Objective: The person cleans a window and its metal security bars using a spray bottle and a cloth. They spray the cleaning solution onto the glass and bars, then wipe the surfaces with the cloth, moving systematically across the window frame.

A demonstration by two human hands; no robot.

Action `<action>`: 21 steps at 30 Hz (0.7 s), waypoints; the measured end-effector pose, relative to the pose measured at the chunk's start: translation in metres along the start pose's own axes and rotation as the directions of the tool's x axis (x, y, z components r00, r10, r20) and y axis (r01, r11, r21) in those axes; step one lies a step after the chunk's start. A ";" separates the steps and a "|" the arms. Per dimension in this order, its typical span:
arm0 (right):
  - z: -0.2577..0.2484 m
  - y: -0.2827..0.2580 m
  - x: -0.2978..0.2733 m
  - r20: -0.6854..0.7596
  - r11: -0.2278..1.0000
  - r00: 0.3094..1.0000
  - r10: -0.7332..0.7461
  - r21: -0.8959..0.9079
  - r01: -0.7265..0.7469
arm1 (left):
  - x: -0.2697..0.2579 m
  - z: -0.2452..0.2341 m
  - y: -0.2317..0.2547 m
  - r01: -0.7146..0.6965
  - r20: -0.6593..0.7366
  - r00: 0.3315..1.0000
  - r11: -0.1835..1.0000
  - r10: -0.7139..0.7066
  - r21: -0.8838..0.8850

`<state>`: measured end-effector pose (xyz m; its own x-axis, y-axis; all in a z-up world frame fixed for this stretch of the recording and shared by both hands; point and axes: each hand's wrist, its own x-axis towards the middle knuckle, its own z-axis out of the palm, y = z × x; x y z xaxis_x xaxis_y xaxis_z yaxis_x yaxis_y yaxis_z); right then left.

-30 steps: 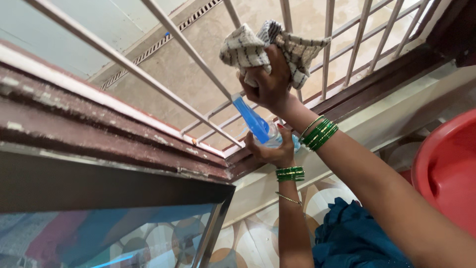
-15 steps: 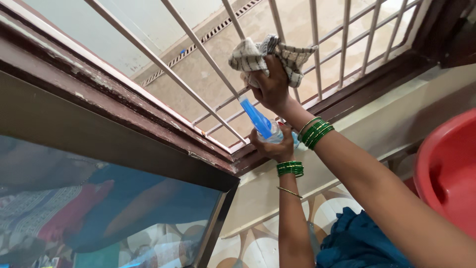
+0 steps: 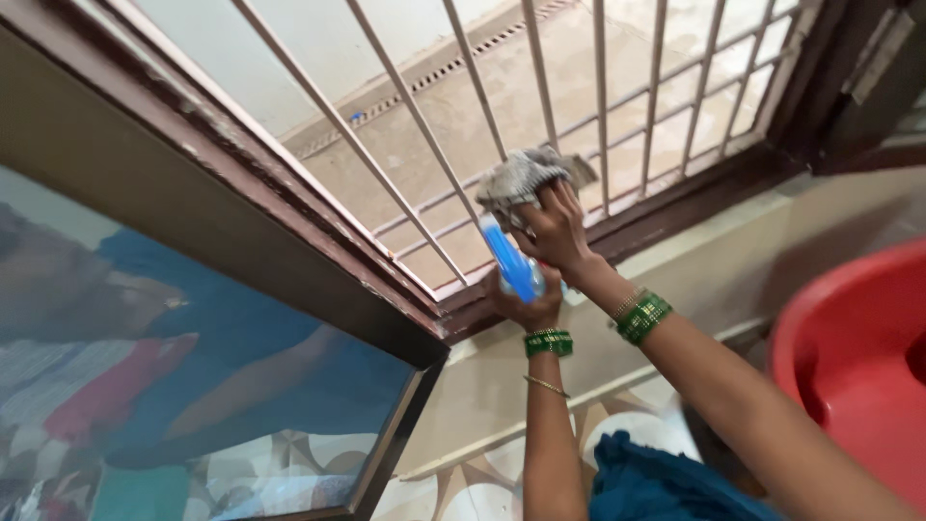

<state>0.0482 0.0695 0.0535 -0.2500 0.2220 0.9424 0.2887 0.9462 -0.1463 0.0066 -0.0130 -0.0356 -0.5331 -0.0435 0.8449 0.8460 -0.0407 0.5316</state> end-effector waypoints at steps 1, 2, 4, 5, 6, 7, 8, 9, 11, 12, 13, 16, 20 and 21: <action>-0.006 -0.005 0.001 0.003 1.000 1.000 -0.009 0.009 0.009 | -0.003 -0.002 0.001 -0.039 -0.011 0.999 0.999 0.040 0.021; -0.011 -0.010 0.003 0.010 1.000 1.000 -0.017 0.022 0.017 | -0.005 -0.004 0.002 -0.034 -0.013 0.999 0.999 0.034 -0.010; -0.015 -0.015 0.008 0.085 0.998 0.996 -0.028 0.057 0.024 | -0.010 -0.011 0.005 -0.024 -0.012 1.000 0.997 0.023 -0.068; -0.015 -0.019 0.011 0.125 0.997 0.992 -0.034 0.076 0.025 | -0.012 -0.016 0.007 -0.018 -0.010 1.000 0.995 0.018 -0.095; -0.012 -0.023 0.016 0.115 0.989 0.991 -0.072 0.137 0.056 | -0.010 -0.018 0.009 -0.017 -0.009 1.000 0.992 0.016 -0.122; -0.011 -0.027 0.023 0.103 0.977 0.989 -0.108 0.196 0.087 | -0.006 -0.019 0.009 -0.016 -0.008 1.000 0.989 0.015 -0.150; -0.010 -0.031 0.028 0.093 0.960 0.986 -0.139 0.255 0.112 | -0.005 -0.021 0.010 -0.022 -0.023 1.000 0.991 0.020 -0.133; -0.005 -0.034 0.040 0.133 0.967 0.980 -0.148 0.229 0.115 | -0.003 -0.022 0.009 -0.028 -0.038 0.999 0.993 0.024 -0.115; 0.005 -0.041 0.069 0.223 0.977 0.962 -0.161 0.171 0.124 | -0.004 -0.029 0.006 -0.001 -0.052 0.999 0.998 -0.002 -0.055; 0.007 -0.047 0.084 0.163 0.986 0.978 -0.132 0.120 0.113 | -0.003 -0.033 0.002 0.028 -0.058 0.998 1.000 -0.029 -0.012; 0.009 -0.053 0.099 0.100 0.993 0.989 -0.104 0.071 0.097 | -0.002 -0.037 -0.002 0.058 -0.066 0.996 0.998 -0.056 0.031; 0.015 -0.070 0.144 -0.004 0.987 0.999 -0.048 0.156 0.048 | 0.011 -0.045 -0.017 0.147 -0.108 0.985 0.977 -0.131 0.152; 0.017 -0.082 0.171 -0.118 0.977 0.993 -0.013 0.211 0.038 | 0.037 -0.055 -0.032 -0.019 -0.198 0.976 0.935 0.095 0.354; 0.020 -0.082 0.175 -0.075 0.967 0.997 0.018 0.253 0.002 | 0.042 -0.057 -0.035 0.009 -0.214 0.974 0.942 0.068 0.337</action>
<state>-0.0374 0.0352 0.2246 -0.1746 0.2204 0.9597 0.0449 0.9754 -0.2158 -0.0459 -0.0699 -0.0217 -0.4646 -0.2589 0.8468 0.7957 0.2975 0.5276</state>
